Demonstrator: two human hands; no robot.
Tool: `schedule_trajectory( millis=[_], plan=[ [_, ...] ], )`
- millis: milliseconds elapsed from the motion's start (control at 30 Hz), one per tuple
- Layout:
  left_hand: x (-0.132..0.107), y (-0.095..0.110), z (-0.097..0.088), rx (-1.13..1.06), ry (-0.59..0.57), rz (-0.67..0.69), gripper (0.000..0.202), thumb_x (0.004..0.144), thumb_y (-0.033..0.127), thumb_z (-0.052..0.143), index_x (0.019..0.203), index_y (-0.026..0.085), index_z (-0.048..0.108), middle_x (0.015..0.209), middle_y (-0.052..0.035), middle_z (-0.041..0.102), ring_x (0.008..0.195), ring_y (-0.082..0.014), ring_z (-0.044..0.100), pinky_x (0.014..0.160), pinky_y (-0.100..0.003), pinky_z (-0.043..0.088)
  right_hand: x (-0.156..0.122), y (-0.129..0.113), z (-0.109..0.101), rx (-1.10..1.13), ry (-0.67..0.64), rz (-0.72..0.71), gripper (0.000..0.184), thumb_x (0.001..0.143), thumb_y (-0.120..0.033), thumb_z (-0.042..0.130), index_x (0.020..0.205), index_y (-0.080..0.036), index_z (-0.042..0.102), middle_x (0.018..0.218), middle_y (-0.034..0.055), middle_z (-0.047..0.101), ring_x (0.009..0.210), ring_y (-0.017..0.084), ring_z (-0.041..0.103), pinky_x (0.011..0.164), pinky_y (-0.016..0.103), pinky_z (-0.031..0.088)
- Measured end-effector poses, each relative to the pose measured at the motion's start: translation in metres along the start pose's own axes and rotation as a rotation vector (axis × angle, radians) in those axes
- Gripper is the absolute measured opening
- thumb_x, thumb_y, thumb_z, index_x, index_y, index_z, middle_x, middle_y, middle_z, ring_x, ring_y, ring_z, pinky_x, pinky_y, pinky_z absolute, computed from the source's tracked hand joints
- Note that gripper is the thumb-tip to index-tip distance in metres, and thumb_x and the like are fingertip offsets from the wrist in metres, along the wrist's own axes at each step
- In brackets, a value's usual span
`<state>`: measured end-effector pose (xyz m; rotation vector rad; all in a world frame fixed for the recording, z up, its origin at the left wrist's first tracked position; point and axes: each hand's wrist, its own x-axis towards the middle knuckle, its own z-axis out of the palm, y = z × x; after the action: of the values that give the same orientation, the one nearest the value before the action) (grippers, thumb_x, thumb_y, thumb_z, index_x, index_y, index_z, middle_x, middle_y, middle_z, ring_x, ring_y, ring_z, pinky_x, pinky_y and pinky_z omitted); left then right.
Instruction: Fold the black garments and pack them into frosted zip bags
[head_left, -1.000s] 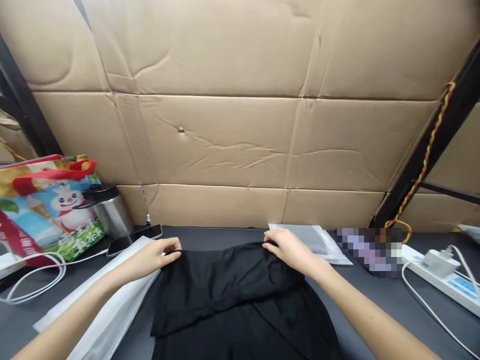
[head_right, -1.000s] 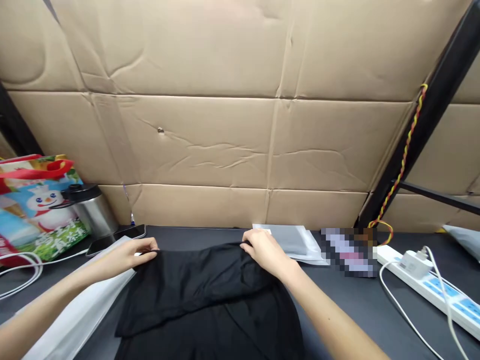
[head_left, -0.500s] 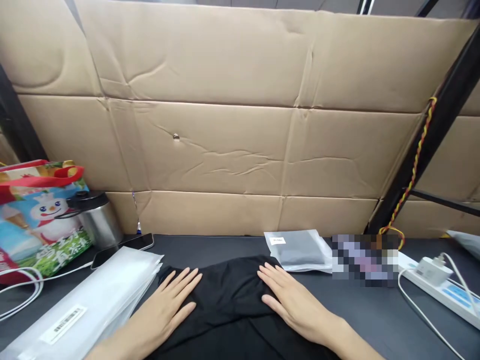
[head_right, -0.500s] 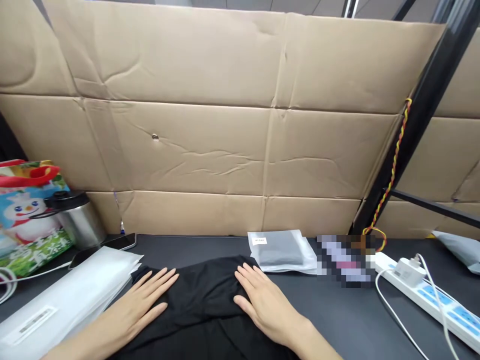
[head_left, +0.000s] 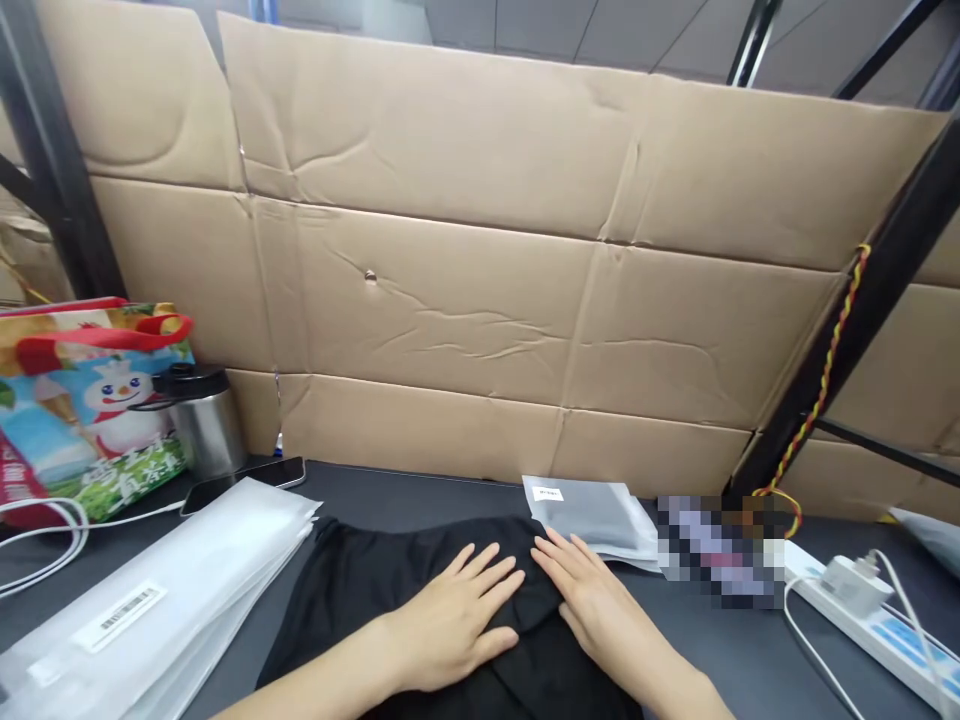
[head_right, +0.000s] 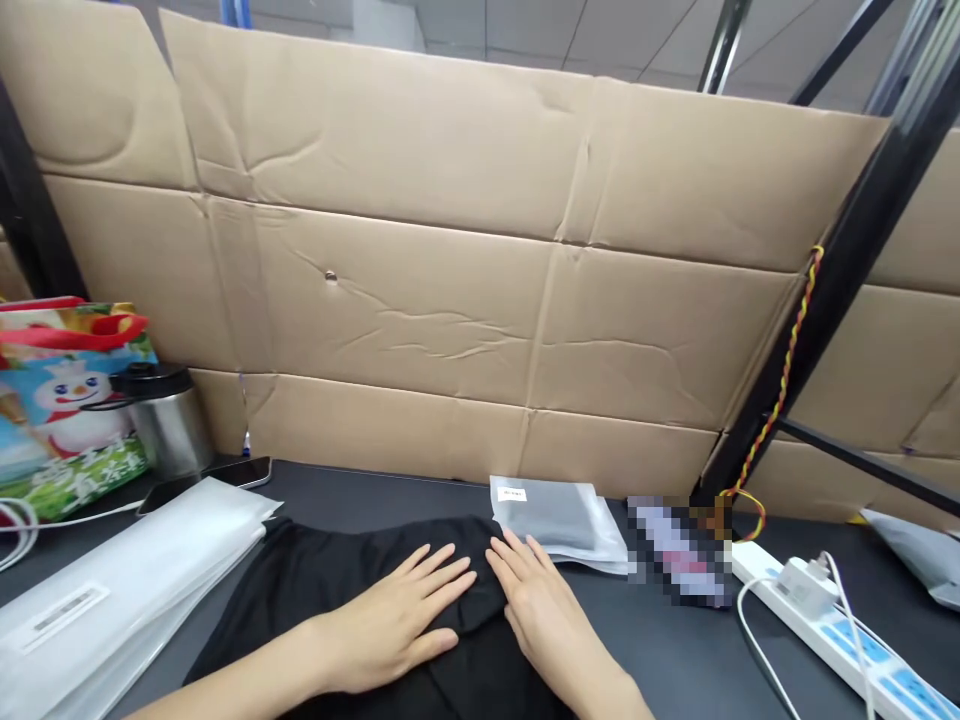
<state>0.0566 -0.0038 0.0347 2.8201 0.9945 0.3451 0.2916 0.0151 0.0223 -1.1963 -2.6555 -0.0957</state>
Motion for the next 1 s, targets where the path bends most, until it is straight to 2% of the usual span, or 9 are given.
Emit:
schedule_trajectory(
  millis=[67,133,300,400,500,633,733,867,1000],
  plan=[
    [-0.001,-0.001,0.001,-0.015,-0.011,-0.001,0.055,0.097,0.046,0.037,0.146,0.024,0.024,0.15,-0.0054,0.029,0.138,-0.0275,0.019,0.111,-0.049,0.023,0.002,0.003,0.003,-0.059,0.023,-0.01,0.067,0.068,0.002,0.038,0.133,-0.016,0.048,0.138,0.0068,0.047,0.132,0.023,0.036,0.109,0.046,0.032],
    [-0.01,-0.004,-0.007,-0.029,-0.008,-0.02,0.056,0.098,0.046,0.034,0.147,0.025,0.02,0.15,-0.0046,0.027,0.139,-0.0255,0.018,0.111,-0.048,0.022,0.003,0.005,0.003,-0.12,0.076,-0.022,0.062,0.07,0.002,0.038,0.128,-0.016,0.054,0.135,0.008,0.051,0.128,0.025,0.042,0.105,0.048,0.038],
    [-0.067,-0.036,-0.037,0.071,0.122,-0.237,0.047,0.101,0.039,0.031,0.146,0.031,0.023,0.149,0.0015,0.031,0.138,-0.0228,0.021,0.112,-0.049,0.019,0.012,0.001,-0.012,-0.215,0.34,-0.072,0.051,0.078,0.002,0.036,0.114,-0.021,0.064,0.132,0.0108,0.054,0.126,0.027,0.044,0.101,0.052,0.041],
    [-0.109,-0.06,-0.04,0.148,0.209,-0.389,0.047,0.099,0.04,0.036,0.144,0.032,0.027,0.147,0.0026,0.036,0.137,-0.0235,0.026,0.111,-0.049,0.024,0.03,-0.018,-0.028,-0.213,0.462,-0.151,0.05,0.082,0.004,0.034,0.113,-0.021,0.063,0.134,0.0111,0.052,0.131,0.027,0.037,0.102,0.052,0.04],
    [-0.135,-0.07,-0.033,0.176,0.231,-0.472,0.046,0.098,0.04,0.038,0.143,0.031,0.031,0.146,0.0023,0.037,0.135,-0.0241,0.03,0.11,-0.046,0.029,0.057,-0.049,-0.038,-0.168,0.498,-0.312,0.042,0.088,0.0,0.035,0.114,-0.02,0.062,0.135,0.0113,0.051,0.133,0.026,0.033,0.105,0.051,0.037],
    [-0.145,-0.07,-0.021,0.169,0.266,-0.438,0.047,0.098,0.037,0.041,0.143,0.032,0.03,0.145,0.002,0.037,0.133,-0.0229,0.034,0.109,-0.042,0.031,0.086,-0.095,-0.03,-0.095,0.413,-0.416,0.04,0.093,-0.012,0.042,0.131,-0.021,0.048,0.138,0.0083,0.048,0.134,0.024,0.032,0.11,0.047,0.03],
    [-0.146,-0.071,-0.016,0.165,0.3,-0.415,0.048,0.097,0.036,0.043,0.143,0.033,0.029,0.146,0.0013,0.036,0.132,-0.0227,0.034,0.108,-0.042,0.032,0.09,-0.115,-0.014,0.028,0.32,-0.254,0.054,0.094,-0.033,0.044,0.144,-0.021,0.028,0.145,0.0075,0.038,0.136,0.025,0.028,0.111,0.046,0.028],
    [-0.149,-0.075,-0.012,0.159,0.31,-0.401,0.05,0.098,0.034,0.043,0.144,0.033,0.026,0.146,0.0017,0.035,0.133,-0.0221,0.032,0.108,-0.042,0.031,0.078,-0.12,0.003,0.202,0.134,0.028,0.062,0.094,-0.051,0.033,0.145,-0.016,0.025,0.15,0.0079,0.025,0.138,0.028,0.019,0.112,0.048,0.024],
    [-0.149,-0.075,-0.01,0.178,0.282,-0.419,0.049,0.098,0.036,0.041,0.144,0.032,0.027,0.147,0.0011,0.033,0.134,-0.0224,0.031,0.108,-0.043,0.031,0.068,-0.119,0.012,0.326,-0.056,-0.015,0.061,0.093,-0.053,0.035,0.144,-0.02,0.03,0.15,0.0061,0.025,0.138,0.029,0.017,0.112,0.05,0.02]
  ],
)
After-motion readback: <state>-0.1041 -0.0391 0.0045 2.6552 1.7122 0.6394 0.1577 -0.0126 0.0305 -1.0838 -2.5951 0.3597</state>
